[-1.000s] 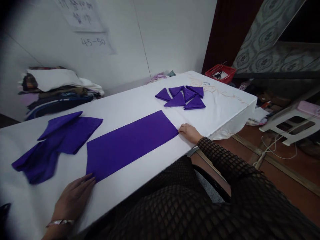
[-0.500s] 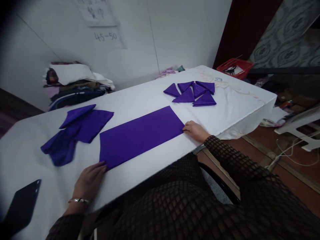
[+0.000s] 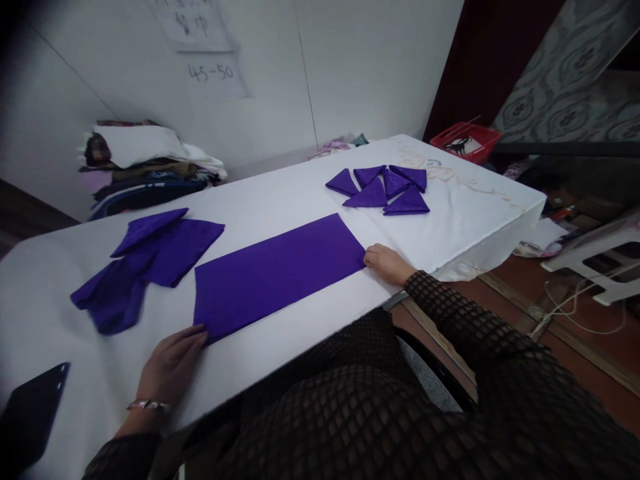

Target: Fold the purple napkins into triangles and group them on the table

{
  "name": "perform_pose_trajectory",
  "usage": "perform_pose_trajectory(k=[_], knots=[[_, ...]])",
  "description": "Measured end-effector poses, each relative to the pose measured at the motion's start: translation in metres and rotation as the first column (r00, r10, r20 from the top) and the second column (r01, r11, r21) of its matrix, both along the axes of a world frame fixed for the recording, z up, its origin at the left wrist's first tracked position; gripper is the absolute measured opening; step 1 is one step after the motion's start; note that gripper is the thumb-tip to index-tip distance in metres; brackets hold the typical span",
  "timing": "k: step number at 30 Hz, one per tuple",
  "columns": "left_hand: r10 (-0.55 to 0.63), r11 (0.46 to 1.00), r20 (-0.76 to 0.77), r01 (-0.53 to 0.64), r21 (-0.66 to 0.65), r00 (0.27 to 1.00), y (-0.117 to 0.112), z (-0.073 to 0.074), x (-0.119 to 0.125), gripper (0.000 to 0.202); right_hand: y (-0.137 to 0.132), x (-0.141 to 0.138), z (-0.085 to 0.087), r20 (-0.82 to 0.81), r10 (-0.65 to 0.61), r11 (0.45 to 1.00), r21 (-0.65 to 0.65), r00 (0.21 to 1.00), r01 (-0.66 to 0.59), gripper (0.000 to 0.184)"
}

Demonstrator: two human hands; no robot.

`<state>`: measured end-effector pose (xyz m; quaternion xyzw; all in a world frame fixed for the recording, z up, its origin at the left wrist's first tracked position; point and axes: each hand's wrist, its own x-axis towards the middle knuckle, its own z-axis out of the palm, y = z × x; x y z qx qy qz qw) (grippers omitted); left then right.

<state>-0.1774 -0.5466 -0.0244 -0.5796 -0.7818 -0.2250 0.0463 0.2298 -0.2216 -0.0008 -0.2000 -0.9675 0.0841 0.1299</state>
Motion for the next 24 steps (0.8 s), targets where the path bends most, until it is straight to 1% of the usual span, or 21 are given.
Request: perform_pose_trajectory(k=[5, 8, 11, 18, 24], knots=[[-0.003, 1.000, 0.013, 0.003, 0.002, 1.000, 0.001, 0.001, -0.001, 0.045, -0.002, -0.003, 0.001, -0.043, 0.046, 0.999, -0.027, 0.998, -0.047, 0.024], [0.014, 1.000, 0.031, -0.014, 0.002, 0.999, 0.001, 0.000, 0.000, 0.044, -0.002, -0.005, 0.001, -0.046, 0.076, 0.996, -0.034, 0.996, -0.077, 0.025], [0.033, 0.999, 0.049, -0.032, -0.008, 0.998, 0.001, 0.000, 0.001, 0.043, -0.002, -0.008, 0.002, -0.026, 0.079, 0.996, -0.026, 0.997, -0.080, 0.026], [0.050, 0.999, 0.070, -0.048, -0.018, 0.996, 0.002, 0.001, 0.002, 0.043, -0.001, -0.014, 0.004, 0.086, 0.060, 0.998, 0.024, 0.995, -0.062, 0.025], [0.045, 0.999, 0.084, -0.044, -0.006, 0.995, 0.002, 0.001, 0.003, 0.040, 0.000, -0.013, 0.008, 0.090, 0.071, 0.997, 0.029, 0.993, -0.074, 0.023]])
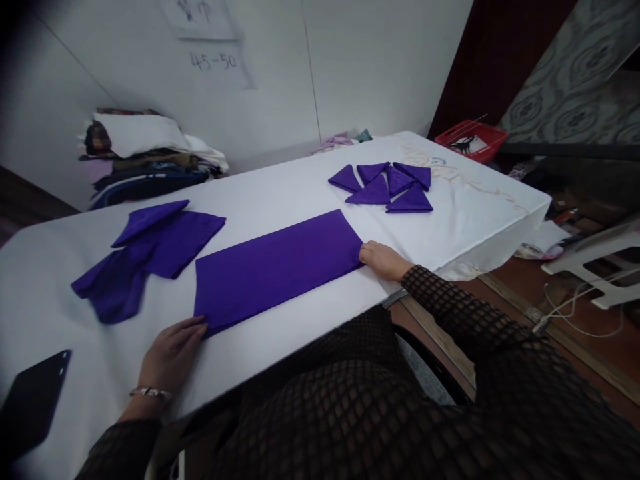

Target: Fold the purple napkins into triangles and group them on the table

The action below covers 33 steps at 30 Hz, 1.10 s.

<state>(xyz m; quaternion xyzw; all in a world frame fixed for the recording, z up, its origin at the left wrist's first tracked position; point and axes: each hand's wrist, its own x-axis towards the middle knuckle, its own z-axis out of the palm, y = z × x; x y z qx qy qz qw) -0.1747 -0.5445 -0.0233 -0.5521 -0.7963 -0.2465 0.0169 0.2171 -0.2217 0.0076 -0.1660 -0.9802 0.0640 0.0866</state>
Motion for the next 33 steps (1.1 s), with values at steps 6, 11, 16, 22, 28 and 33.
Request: perform_pose_trajectory(k=[6, 11, 16, 22, 28, 33], knots=[[-0.006, 1.000, -0.015, 0.005, -0.014, 1.000, 0.000, 0.002, 0.002, 0.042, -0.001, 0.004, -0.003, 0.029, 0.013, 1.000, -0.014, 1.000, -0.013, 0.023], [-0.038, 0.999, -0.043, 0.039, 0.005, 0.998, -0.002, 0.004, 0.008, 0.042, -0.005, 0.004, 0.003, 0.050, 0.019, 0.997, -0.078, 0.999, -0.015, 0.022], [-0.071, 0.997, -0.093, 0.071, -0.001, 0.993, -0.007, 0.005, 0.007, 0.038, -0.011, 0.008, 0.009, 0.000, 0.055, 0.997, -0.047, 0.998, -0.055, 0.016], [-0.042, 0.998, -0.135, 0.036, -0.052, 0.990, 0.017, 0.021, 0.027, 0.034, -0.009, -0.010, 0.001, -0.091, 0.037, 0.997, -0.067, 0.995, -0.043, 0.017], [-0.216, 0.952, -0.040, 0.201, -0.231, 0.976, 0.078, 0.021, 0.076, 0.043, -0.049, -0.097, -0.013, -0.229, 0.130, 0.978, -0.127, 0.965, -0.163, 0.035], [-0.216, 0.921, 0.016, 0.209, -0.330, 0.976, 0.084, 0.010, 0.083, 0.057, -0.049, -0.107, -0.041, -0.095, 0.082, 0.978, -0.183, 0.992, -0.098, 0.059]])
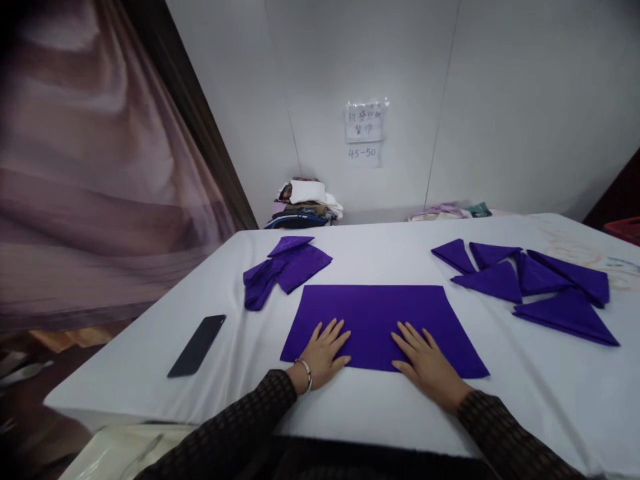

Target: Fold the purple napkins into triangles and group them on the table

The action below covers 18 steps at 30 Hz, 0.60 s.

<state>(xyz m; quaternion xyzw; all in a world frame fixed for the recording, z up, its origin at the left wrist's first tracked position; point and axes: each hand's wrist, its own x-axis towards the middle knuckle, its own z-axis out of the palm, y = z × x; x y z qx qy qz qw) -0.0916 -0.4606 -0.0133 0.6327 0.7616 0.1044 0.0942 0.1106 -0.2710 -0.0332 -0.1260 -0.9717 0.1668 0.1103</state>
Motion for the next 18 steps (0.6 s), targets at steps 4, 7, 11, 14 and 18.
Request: perform_pose_trajectory(k=[4, 7, 11, 14, 18], knots=[[-0.002, 1.000, 0.043, 0.002, 0.015, 0.999, -0.008, -0.003, -0.003, 0.060, 0.031, 0.050, -0.026, -0.091, -0.176, 0.984, 0.020, 0.980, 0.178, 0.075], [0.034, 0.999, 0.106, -0.033, -0.010, 0.994, -0.009, -0.013, -0.008, 0.065, 0.053, 0.085, -0.050, -0.154, -0.264, 0.954, 0.103, 0.952, 0.281, 0.078], [0.110, 0.992, 0.168, -0.098, -0.078, 0.980, 0.008, -0.020, -0.036, 0.077, 0.066, 0.078, -0.051, -0.239, -0.341, 0.919, 0.120, 0.909, 0.376, 0.082], [0.162, 0.986, 0.083, -0.165, 0.023, 0.983, 0.036, -0.009, -0.062, 0.070, 0.057, 0.028, -0.016, -0.188, -0.277, 0.952, 0.077, 0.942, 0.296, 0.081], [0.202, 0.977, -0.034, -0.199, 0.074, 0.979, 0.076, 0.006, -0.086, 0.070, 0.038, -0.070, 0.020, -0.105, -0.077, 0.989, 0.116, 0.992, 0.089, 0.079]])
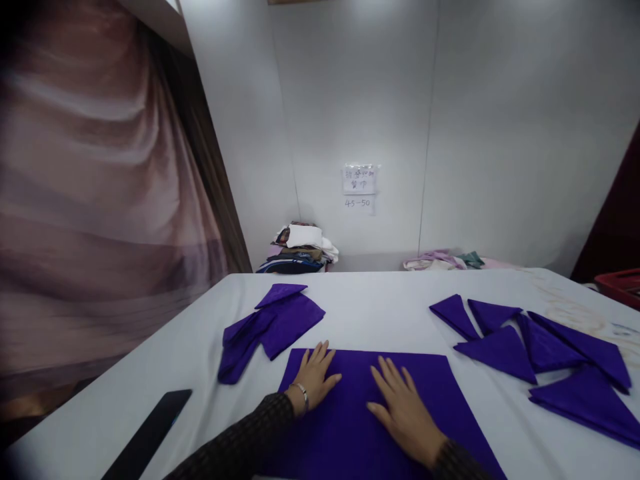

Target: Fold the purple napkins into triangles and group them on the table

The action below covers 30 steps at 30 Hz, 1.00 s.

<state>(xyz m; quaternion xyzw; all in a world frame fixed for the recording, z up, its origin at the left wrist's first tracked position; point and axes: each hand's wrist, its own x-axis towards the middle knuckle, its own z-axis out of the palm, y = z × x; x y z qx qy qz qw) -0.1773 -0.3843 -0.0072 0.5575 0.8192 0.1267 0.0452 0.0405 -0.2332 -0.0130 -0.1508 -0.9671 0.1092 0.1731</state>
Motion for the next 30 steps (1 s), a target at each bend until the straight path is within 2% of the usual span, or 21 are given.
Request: perform_pose_trajectory(k=[3, 6, 9, 12, 15, 17, 20, 25, 30], knots=[[0.064, 0.998, 0.006, -0.064, -0.020, 0.998, 0.016, -0.005, -0.010, 0.075, -0.005, -0.059, -0.007, 0.053, 0.096, 0.995, 0.035, 0.994, -0.098, 0.084], [0.112, 0.994, 0.030, -0.111, -0.014, 0.993, 0.018, -0.017, -0.017, 0.081, 0.013, -0.080, -0.028, 0.050, 0.133, 0.991, 0.026, 0.990, -0.134, 0.087], [0.102, 0.995, 0.046, -0.101, -0.011, 0.994, 0.015, -0.027, -0.022, 0.083, 0.054, -0.061, -0.049, 0.009, 0.077, 0.997, 0.022, 0.997, -0.077, 0.085], [0.101, 0.995, 0.072, -0.100, -0.024, 0.992, 0.015, -0.032, -0.023, 0.083, 0.101, -0.020, -0.066, -0.005, -0.015, 0.999, 0.030, 1.000, 0.015, 0.080], [0.125, 0.992, 0.055, -0.123, -0.036, 0.991, 0.016, -0.034, -0.021, 0.081, 0.130, 0.017, -0.077, 0.028, -0.120, 0.991, 0.066, 0.992, 0.118, 0.075], [0.152, 0.987, 0.027, -0.150, -0.050, 0.988, 0.017, -0.034, -0.018, 0.079, 0.136, 0.029, -0.081, 0.099, -0.162, 0.983, 0.099, 0.982, 0.152, 0.068], [0.166, 0.981, 0.013, -0.164, -0.099, 0.986, 0.017, -0.031, -0.016, 0.079, 0.133, 0.034, -0.085, 0.161, -0.177, 0.979, 0.131, 0.971, 0.157, 0.067], [0.173, 0.973, 0.026, -0.167, -0.158, 0.985, 0.016, -0.025, -0.012, 0.079, 0.128, 0.031, -0.087, 0.117, -0.169, 0.980, 0.128, 0.979, 0.154, 0.072], [0.170, 0.976, 0.066, -0.158, -0.150, 0.983, 0.018, -0.016, -0.014, 0.079, 0.134, 0.034, -0.092, 0.075, -0.151, 0.985, 0.094, 0.986, 0.144, 0.073]])
